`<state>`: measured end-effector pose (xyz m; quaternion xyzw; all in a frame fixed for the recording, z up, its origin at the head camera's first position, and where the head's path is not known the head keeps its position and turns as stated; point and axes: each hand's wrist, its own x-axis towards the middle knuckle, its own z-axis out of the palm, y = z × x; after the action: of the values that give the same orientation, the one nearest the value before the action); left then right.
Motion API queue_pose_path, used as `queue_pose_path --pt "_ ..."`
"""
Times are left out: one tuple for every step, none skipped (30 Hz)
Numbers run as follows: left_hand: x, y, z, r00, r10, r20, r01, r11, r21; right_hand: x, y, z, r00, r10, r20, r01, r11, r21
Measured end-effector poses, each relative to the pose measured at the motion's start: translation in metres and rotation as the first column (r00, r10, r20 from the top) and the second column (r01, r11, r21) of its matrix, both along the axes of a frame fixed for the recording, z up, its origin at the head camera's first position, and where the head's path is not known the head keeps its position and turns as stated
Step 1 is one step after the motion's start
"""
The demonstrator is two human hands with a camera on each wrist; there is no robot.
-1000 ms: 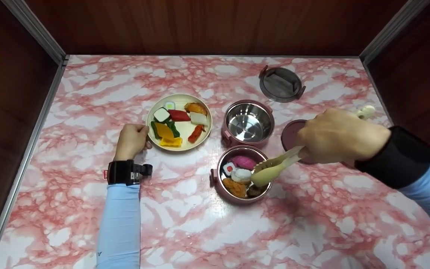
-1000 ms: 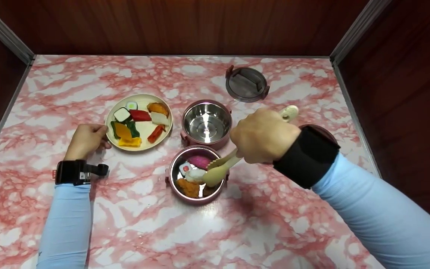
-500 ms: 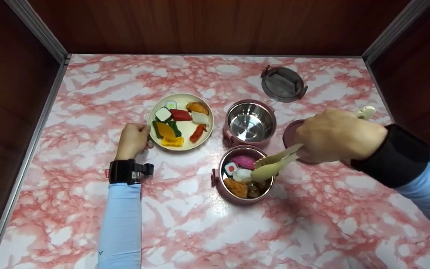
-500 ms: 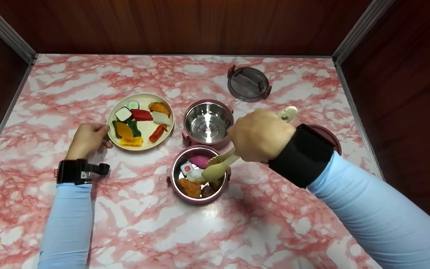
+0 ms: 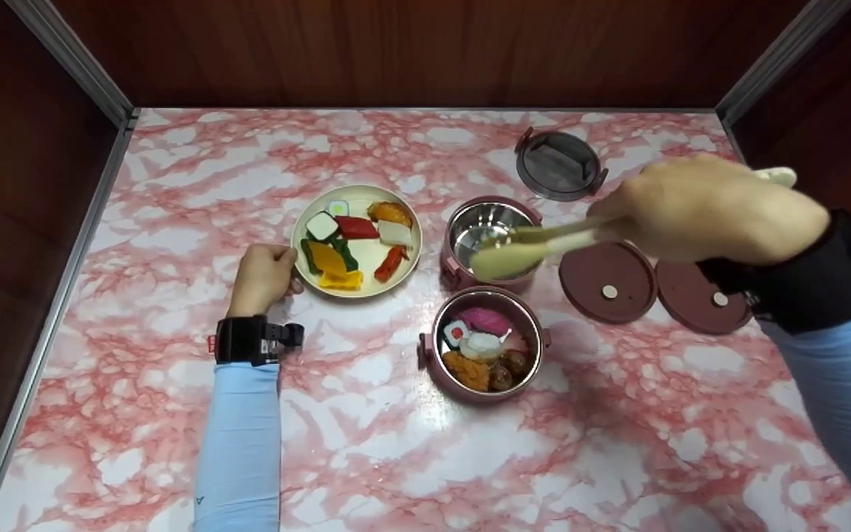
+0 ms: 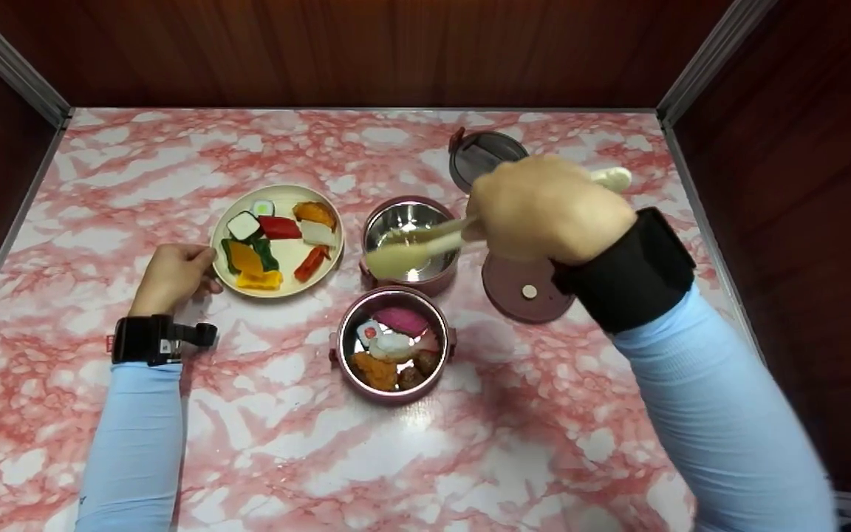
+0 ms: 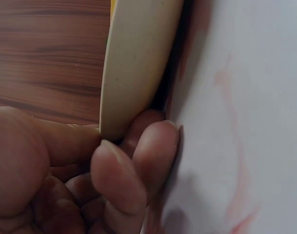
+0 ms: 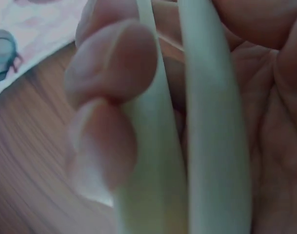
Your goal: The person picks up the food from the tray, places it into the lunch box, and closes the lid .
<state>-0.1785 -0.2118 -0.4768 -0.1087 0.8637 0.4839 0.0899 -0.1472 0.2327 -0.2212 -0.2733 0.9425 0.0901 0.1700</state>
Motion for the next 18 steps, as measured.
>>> queue_pose_path --pt "0.000 0.000 0.000 1.000 0.002 0.001 -0.002 1.000 0.001 -0.002 0.003 0.001 1.000 -0.005 -0.020 0.004 0.999 -0.033" --pt "0.000 0.000 -0.001 1.000 0.002 0.002 -0.002 1.000 0.001 -0.004 0.005 0.002 0.999 -0.009 -0.040 0.007 0.998 -0.066" --pt "0.000 0.000 -0.001 1.000 0.003 0.004 -0.003 1.000 0.002 -0.006 0.008 0.001 0.998 -0.014 -0.063 0.008 0.995 -0.104" --pt "0.000 0.000 -0.001 1.000 0.004 0.006 -0.004 1.000 0.003 -0.008 0.010 -0.001 0.996 -0.019 -0.082 0.007 0.989 -0.148" --pt "0.000 0.000 -0.001 1.000 0.003 0.009 -0.003 1.000 0.008 -0.009 0.012 -0.004 0.995 -0.024 -0.101 0.004 0.982 -0.191" --pt "0.000 0.000 -0.001 1.000 0.001 0.010 -0.001 1.000 0.008 -0.010 0.014 -0.008 0.992 -0.025 -0.120 -0.003 0.973 -0.229" --pt "0.000 0.000 -0.001 1.000 -0.001 0.011 0.001 1.000 0.008 -0.012 0.015 -0.013 0.990 -0.029 -0.137 -0.008 0.964 -0.265" --pt "0.000 0.000 0.000 1.000 -0.004 0.014 0.004 1.000 0.008 -0.013 0.016 -0.020 0.988 -0.035 -0.149 -0.012 0.954 -0.301" --pt "-0.001 0.000 0.000 1.000 -0.006 0.018 0.005 1.000 0.009 -0.015 0.015 -0.028 0.987 -0.041 -0.156 -0.014 0.942 -0.335" --pt "-0.001 0.000 0.000 1.000 -0.007 0.020 0.007 1.000 0.008 -0.016 0.014 -0.036 0.986 -0.048 -0.163 -0.014 0.933 -0.361" --pt "-0.001 0.000 0.000 1.000 -0.007 0.021 0.007 1.000 0.008 -0.018 0.012 -0.044 0.984 -0.060 -0.167 -0.008 0.926 -0.379" --pt "-0.001 0.000 0.001 1.000 -0.005 0.021 0.005 1.000 0.005 -0.021 0.010 -0.053 0.982 -0.069 -0.174 -0.006 0.918 -0.396" --pt "-0.001 0.000 0.001 1.000 -0.004 0.023 0.004 1.000 0.004 -0.024 0.007 -0.061 0.982 -0.075 -0.175 -0.004 0.911 -0.413" --pt "-0.001 0.000 0.001 1.000 -0.002 0.023 0.002 1.000 0.004 -0.026 0.004 -0.070 0.981 -0.077 -0.175 -0.005 0.904 -0.428" --pt "-0.001 0.000 0.001 1.000 -0.001 0.022 0.001 1.000 0.002 -0.029 0.001 -0.078 0.982 -0.078 -0.173 -0.007 0.896 -0.444" --pt "-0.001 0.000 0.001 1.000 -0.001 0.022 0.000 1.000 0.002 -0.032 -0.002 -0.085 0.982 -0.074 -0.176 -0.014 0.891 -0.454" --pt "-0.001 -0.001 0.001 1.000 -0.001 0.021 0.001 1.000 0.003 -0.034 -0.005 -0.092 0.982 -0.067 -0.178 -0.023 0.887 -0.462" --pt "-0.001 -0.001 0.001 1.000 0.000 0.023 0.000 1.000 0.005 -0.037 -0.008 -0.099 0.982 -0.056 -0.182 -0.036 0.883 -0.467"
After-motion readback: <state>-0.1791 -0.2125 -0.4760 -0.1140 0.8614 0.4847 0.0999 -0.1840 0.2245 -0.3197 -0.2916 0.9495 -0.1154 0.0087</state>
